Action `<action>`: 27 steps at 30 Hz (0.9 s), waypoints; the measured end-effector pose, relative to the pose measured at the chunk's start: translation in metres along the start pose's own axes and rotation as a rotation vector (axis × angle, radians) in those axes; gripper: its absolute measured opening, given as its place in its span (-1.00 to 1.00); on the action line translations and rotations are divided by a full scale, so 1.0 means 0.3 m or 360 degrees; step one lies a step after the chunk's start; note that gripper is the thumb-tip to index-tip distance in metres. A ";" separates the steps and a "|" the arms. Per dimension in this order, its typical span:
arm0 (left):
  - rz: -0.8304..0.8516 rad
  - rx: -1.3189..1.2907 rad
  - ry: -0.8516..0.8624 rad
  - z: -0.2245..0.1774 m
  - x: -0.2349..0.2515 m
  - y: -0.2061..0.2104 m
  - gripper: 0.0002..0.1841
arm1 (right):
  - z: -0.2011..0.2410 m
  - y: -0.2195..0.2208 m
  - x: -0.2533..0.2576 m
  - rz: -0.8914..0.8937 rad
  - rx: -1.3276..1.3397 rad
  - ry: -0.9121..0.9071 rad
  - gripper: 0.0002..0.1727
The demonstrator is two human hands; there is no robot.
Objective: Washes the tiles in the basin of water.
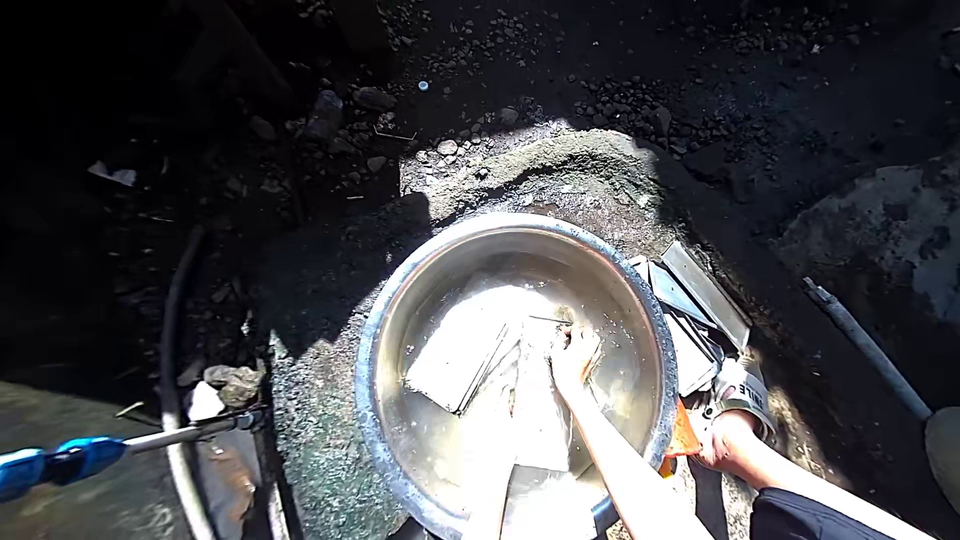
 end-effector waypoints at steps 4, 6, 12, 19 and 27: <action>0.0035 0.0071 -0.0090 0.019 0.007 -0.002 -0.49 | 0.119 0.056 -0.021 -0.0012 0.0191 -0.0214 -0.74; 0.0064 0.0021 -0.0150 0.026 0.000 0.008 -0.48 | 0.187 0.097 -0.049 0.0091 0.0253 -0.0413 -0.69; -0.0024 -0.0059 0.0013 0.044 0.013 0.023 -0.46 | 0.147 0.099 -0.186 0.0233 0.0189 -0.0616 -0.74; -0.0067 -0.0221 0.0041 0.051 -0.010 0.018 -0.46 | 0.000 0.054 -0.310 0.0495 0.0376 -0.0631 -0.78; -0.0123 -0.0122 -0.0028 0.065 0.002 0.022 -0.51 | 0.131 0.054 0.034 0.0286 -0.0033 -0.0204 -0.63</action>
Point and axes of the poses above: each hand's wrist, its own x-axis towards the middle knuckle, its own y-axis out of the palm, z = x × y, the point moved 5 cm from there along x, towards the middle knuckle, and after that the axes turned 2 degrees about -z, right-handed, at the moved point
